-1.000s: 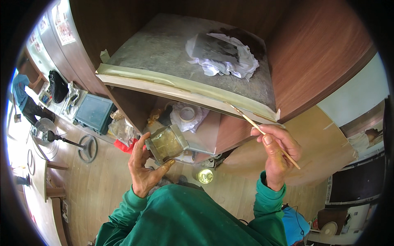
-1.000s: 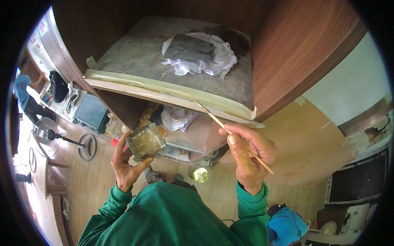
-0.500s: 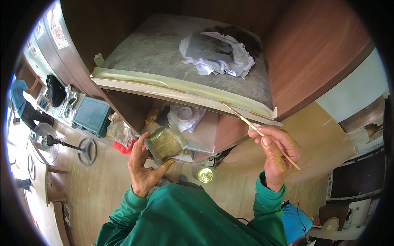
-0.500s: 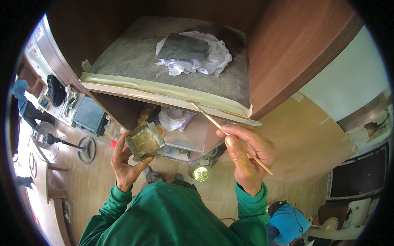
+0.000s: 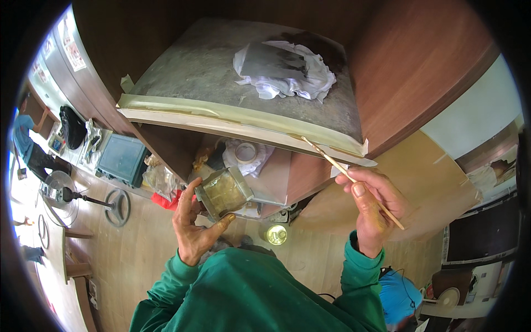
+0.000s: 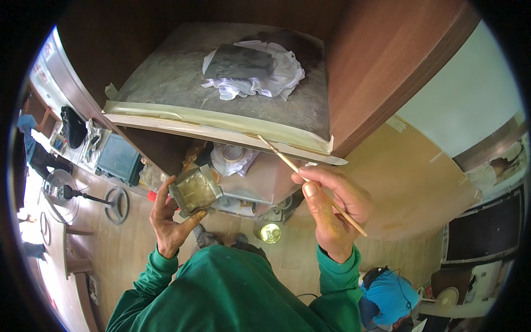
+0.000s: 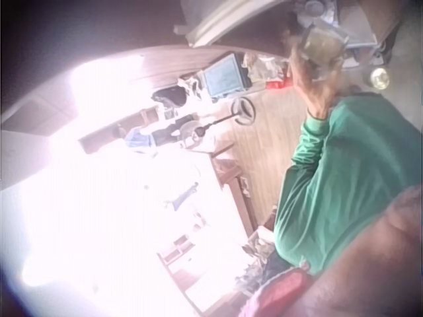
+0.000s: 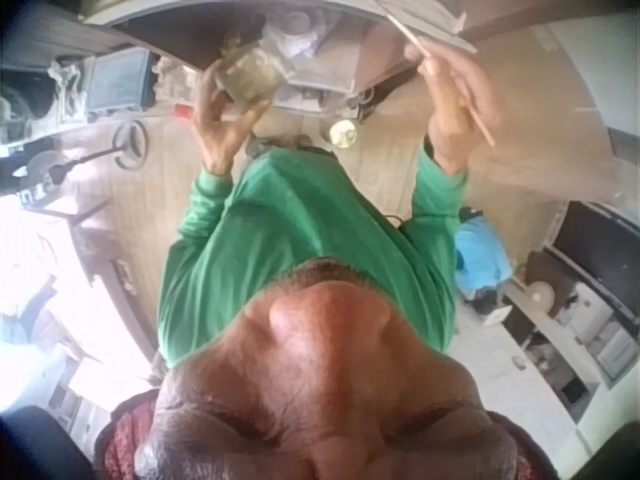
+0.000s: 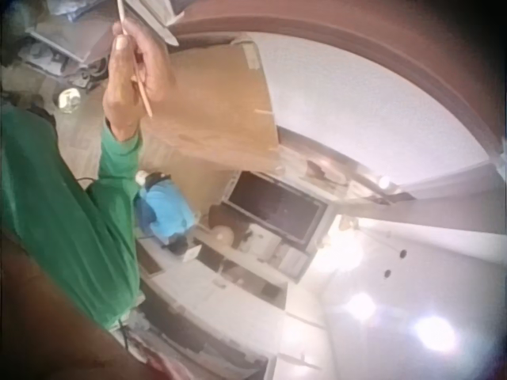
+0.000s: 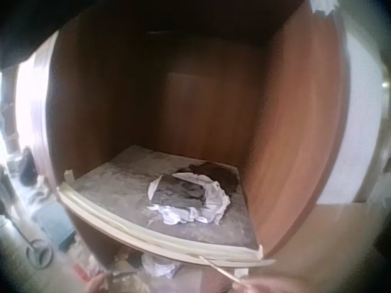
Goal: The person applies a light-colored finish to the edges of a wooden cabinet using a small brush and a metal paint container. They repeatedly dip the brush into the container and paint along the curved edge of the cabinet, occasionally pausing to reposition.
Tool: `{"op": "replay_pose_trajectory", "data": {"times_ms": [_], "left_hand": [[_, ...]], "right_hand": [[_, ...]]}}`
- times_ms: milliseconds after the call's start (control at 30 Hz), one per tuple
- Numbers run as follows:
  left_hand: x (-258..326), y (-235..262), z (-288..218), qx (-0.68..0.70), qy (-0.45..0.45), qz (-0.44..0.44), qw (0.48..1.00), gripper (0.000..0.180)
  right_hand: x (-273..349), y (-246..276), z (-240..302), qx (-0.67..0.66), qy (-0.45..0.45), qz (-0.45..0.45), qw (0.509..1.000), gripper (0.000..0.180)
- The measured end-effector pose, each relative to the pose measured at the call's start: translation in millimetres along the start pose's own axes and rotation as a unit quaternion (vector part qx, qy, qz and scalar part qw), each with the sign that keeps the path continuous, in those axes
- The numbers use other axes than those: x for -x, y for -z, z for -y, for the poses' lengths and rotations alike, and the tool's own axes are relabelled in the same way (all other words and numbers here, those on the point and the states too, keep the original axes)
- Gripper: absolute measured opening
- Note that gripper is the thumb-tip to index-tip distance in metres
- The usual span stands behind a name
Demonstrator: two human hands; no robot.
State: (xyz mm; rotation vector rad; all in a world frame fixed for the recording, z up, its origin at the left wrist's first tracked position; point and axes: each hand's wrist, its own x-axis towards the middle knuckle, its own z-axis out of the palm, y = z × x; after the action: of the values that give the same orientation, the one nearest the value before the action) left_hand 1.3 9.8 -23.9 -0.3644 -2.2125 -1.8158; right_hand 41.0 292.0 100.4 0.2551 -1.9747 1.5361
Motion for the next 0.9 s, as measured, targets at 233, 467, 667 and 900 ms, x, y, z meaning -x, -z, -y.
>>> {"op": "replay_pose_trajectory", "data": {"times_ms": [233,467,667,900], "left_hand": [[0.7,2.0,1.8,-0.003,0.000,-0.004,1.000,0.090],[1.5,-2.2,4.7,0.002,0.003,0.000,1.000,0.089],[-0.9,-2.2,-0.1,-0.004,-0.009,0.003,1.000,0.090],[-1.5,-2.2,1.8,0.002,0.003,0.006,1.000,0.090]], "right_hand": [[8.9,22.6,-3.1,0.003,-0.004,-0.043,0.999,0.018],[11.8,15.0,4.7,0.014,0.028,-0.040,0.999,0.017],[12.8,15.9,-1.0,0.007,-0.015,-0.057,0.998,0.017],[16.2,21.0,4.4,0.031,0.011,-0.059,0.998,0.017]]}}
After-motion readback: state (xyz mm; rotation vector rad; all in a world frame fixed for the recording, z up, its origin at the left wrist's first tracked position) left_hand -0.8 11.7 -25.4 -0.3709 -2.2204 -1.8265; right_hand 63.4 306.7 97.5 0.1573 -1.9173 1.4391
